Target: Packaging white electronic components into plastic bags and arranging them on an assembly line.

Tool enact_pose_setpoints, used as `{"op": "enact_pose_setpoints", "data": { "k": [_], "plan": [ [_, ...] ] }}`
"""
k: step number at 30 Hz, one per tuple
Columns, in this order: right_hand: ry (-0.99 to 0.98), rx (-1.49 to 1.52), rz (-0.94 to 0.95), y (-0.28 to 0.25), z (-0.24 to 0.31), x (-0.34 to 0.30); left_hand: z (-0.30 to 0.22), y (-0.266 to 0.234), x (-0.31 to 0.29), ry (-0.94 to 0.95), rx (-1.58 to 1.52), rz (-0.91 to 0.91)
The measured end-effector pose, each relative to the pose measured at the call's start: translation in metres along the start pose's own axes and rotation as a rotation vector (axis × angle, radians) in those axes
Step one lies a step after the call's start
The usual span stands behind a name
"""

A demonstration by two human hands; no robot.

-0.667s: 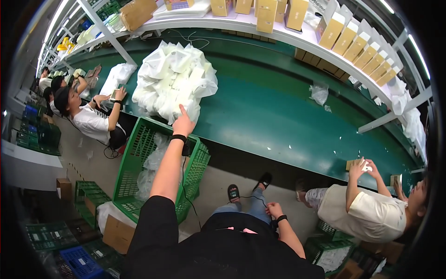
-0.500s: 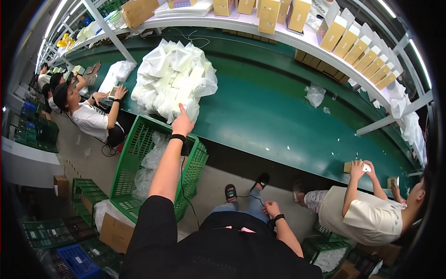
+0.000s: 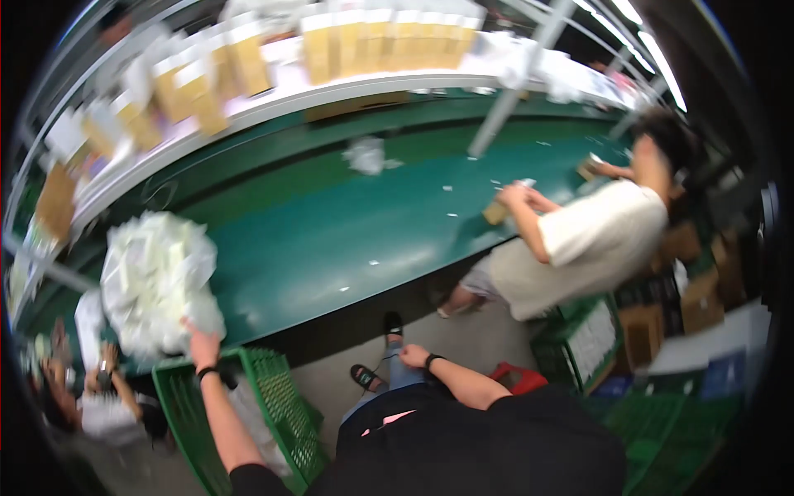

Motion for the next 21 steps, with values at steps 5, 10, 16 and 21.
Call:
{"op": "enact_pose_setpoints", "data": {
  "k": [5,10,16,21],
  "plan": [
    [0.083,0.138,-0.099,-0.005,0.005,-0.006,-0.03,-0.005,0.005,-0.007,-0.001,0.03],
    [0.056,0.223,-0.203,0.001,0.013,-0.011,-0.018,-0.009,-0.002,-0.09,-0.036,0.095],
    [0.068,0.065,-0.076,-0.002,0.008,0.004,-0.026,0.0,0.016,-0.03,-0.071,0.064],
    [0.125,-0.04,-0.103,-0.006,0.018,0.019,-0.012,-0.001,0.027,-0.124,-0.093,0.132]
  ]
}}
Point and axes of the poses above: each hand's wrist, its own x-axis towards the middle knuckle, its own y-axis out of the palm, z = x × y, the point moved 3 cm from there along x, towards the middle knuckle, and after that the axes turned 12 degrees about -y, right-handed, at the moved point
